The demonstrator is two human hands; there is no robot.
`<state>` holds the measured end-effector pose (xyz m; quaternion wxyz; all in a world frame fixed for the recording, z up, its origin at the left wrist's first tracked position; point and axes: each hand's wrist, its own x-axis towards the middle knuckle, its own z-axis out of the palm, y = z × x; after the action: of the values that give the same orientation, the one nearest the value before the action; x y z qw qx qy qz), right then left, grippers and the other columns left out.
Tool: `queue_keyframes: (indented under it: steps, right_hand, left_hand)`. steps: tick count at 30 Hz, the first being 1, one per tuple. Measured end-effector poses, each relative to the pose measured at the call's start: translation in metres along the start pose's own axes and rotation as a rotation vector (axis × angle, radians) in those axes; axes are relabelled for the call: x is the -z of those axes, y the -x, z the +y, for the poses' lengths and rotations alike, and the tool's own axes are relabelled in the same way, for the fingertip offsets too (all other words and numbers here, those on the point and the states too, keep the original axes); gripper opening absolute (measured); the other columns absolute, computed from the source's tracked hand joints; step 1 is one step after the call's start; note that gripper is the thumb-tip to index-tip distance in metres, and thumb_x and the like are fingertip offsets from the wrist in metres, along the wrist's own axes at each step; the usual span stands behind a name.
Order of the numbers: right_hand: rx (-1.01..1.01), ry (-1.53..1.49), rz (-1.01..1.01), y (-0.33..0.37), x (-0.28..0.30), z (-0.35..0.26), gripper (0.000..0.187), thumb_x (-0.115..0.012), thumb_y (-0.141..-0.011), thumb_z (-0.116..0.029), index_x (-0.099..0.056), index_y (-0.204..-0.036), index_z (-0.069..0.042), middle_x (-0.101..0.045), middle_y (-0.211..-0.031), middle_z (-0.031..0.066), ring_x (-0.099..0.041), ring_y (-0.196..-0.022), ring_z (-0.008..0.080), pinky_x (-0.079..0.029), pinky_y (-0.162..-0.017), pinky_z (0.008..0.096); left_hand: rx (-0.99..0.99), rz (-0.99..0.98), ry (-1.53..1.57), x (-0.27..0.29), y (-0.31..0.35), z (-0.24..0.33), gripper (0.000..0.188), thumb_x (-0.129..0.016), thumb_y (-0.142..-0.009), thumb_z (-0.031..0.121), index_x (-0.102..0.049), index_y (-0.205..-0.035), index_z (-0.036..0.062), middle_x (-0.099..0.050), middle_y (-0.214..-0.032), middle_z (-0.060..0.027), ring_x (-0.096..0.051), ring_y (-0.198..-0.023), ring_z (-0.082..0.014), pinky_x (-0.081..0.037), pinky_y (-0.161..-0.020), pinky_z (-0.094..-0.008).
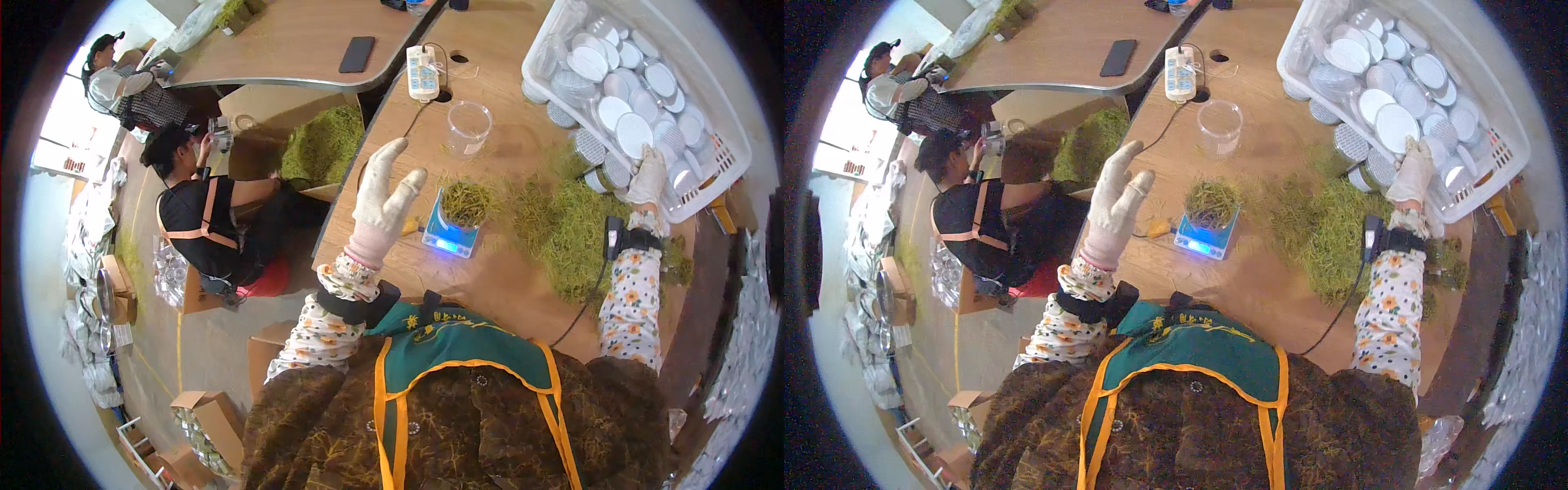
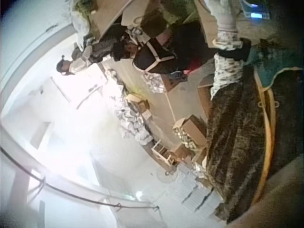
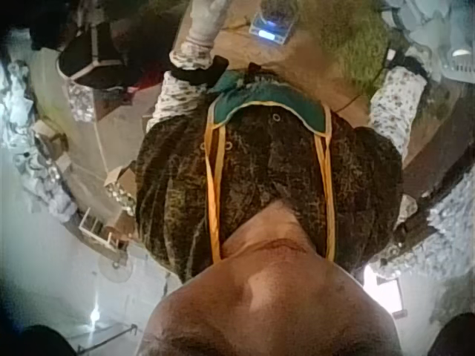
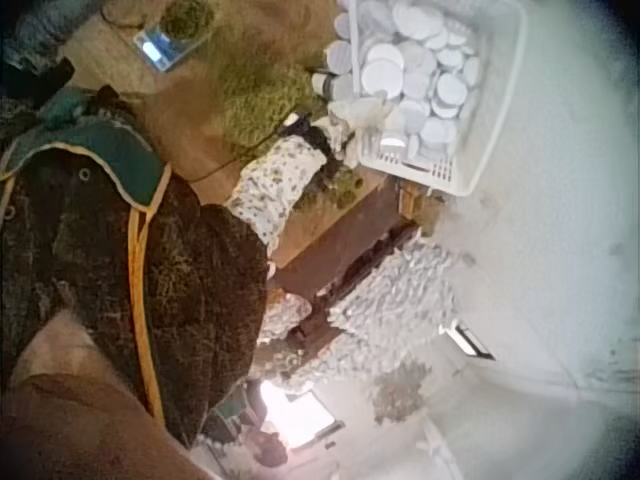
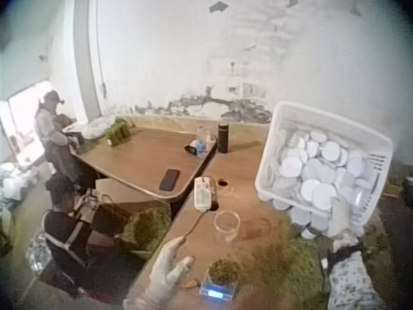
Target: The person repeatedly scoops dried green herbs onto a digital scale, adjusts the amount, and places the weighed portion into small round containers. The person then closes the containers and sets them aside on the table. The process is repeated multiple times throughout the clip.
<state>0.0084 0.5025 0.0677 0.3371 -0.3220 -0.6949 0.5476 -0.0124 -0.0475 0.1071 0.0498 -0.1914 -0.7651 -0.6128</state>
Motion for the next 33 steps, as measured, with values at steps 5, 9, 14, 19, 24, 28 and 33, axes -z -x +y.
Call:
queue_keyframes:
  steps: [5,9,14,19,24,28,33]
  right_hand:
    - [0.021,-0.332,-0.257,0.152,-0.024,-0.065,0.007,-0.06,-0.097,-0.009,-0.063,-0.103,-0.005,-0.058,-0.086,-0.0016,-0.051,-0.07,0.0074,-0.046,-0.06,0.0228]
    - [0.292,-0.012,-0.613,0.257,-0.047,-0.121,0.005,-0.063,-0.093,-0.009,-0.059,-0.093,-0.007,-0.053,-0.088,-0.003,-0.05,-0.083,0.0074,-0.044,-0.074,0.0245]
    - [0.237,-0.438,-0.7,0.309,-0.081,-0.159,0.021,-0.067,-0.094,-0.022,-0.063,-0.107,-0.006,-0.062,-0.105,0.003,-0.058,-0.095,0.0129,-0.047,-0.082,0.0262]
    - [0.143,-0.762,-0.751,0.301,-0.101,-0.138,0.041,-0.064,-0.098,-0.027,-0.059,-0.132,-0.005,-0.062,-0.134,0.0075,-0.058,-0.121,0.0197,-0.041,-0.109,0.0347]
    - [0.589,0.529,-0.538,0.282,-0.111,-0.076,0.046,-0.081,-0.081,-0.021,-0.069,-0.125,-0.012,-0.056,-0.141,0.0146,-0.045,-0.135,0.0313,-0.034,-0.115,0.0419]
    - [0.548,0.477,-0.602,0.293,-0.131,-0.035,0.058,-0.083,-0.08,-0.032,-0.065,-0.133,-0.016,-0.039,-0.157,0.0162,-0.035,-0.141,0.0358,-0.028,-0.118,0.0438]
    - [0.347,0.272,-0.69,0.296,-0.154,-0.02,0.045,-0.074,-0.087,-0.01,-0.065,-0.132,-0.009,-0.042,-0.155,0.011,-0.039,-0.141,0.0275,-0.038,-0.112,0.0347]
  left_hand:
    - [0.041,-0.087,0.161,-0.015,0.008,0.018,0.046,-0.071,-0.089,0.02,-0.059,-0.127,-0.0024,-0.064,-0.118,-0.0161,-0.061,-0.112,-0.0271,-0.046,-0.1,-0.0369]
    - [-0.006,-0.39,0.123,-0.036,0.018,0.048,0.04,-0.072,-0.09,0.023,-0.062,-0.12,-0.0008,-0.067,-0.101,-0.0122,-0.065,-0.09,-0.0216,-0.052,-0.084,-0.0347]
    - [0.317,-0.512,0.57,-0.047,0.015,0.069,0.03,-0.062,-0.098,0.025,-0.064,-0.115,0.0002,-0.067,-0.086,-0.0021,-0.062,-0.076,-0.0085,-0.05,-0.069,-0.0247]
    - [0.323,-0.336,0.782,-0.039,0.006,0.071,0.033,-0.055,-0.103,0.028,-0.061,-0.118,-0.0003,-0.068,-0.097,-0.0038,-0.063,-0.078,-0.0093,-0.051,-0.068,-0.0261]
    - [0.32,-0.08,0.827,0.0,0.0,0.052,0.038,-0.054,-0.104,0.033,-0.057,-0.12,-0.0011,-0.067,-0.1,-0.0092,-0.066,-0.082,-0.0168,-0.055,-0.07,-0.0314]
    - [0.375,0.023,0.762,0.03,0.013,0.028,0.04,-0.055,-0.103,0.036,-0.055,-0.121,-0.0001,-0.065,-0.1,-0.0102,-0.066,-0.084,-0.0188,-0.055,-0.071,-0.0322]
    - [0.471,0.115,0.777,0.043,0.034,0.002,0.039,-0.054,-0.103,0.036,-0.054,-0.122,0.0015,-0.063,-0.099,-0.0098,-0.064,-0.082,-0.0197,-0.054,-0.071,-0.0327]
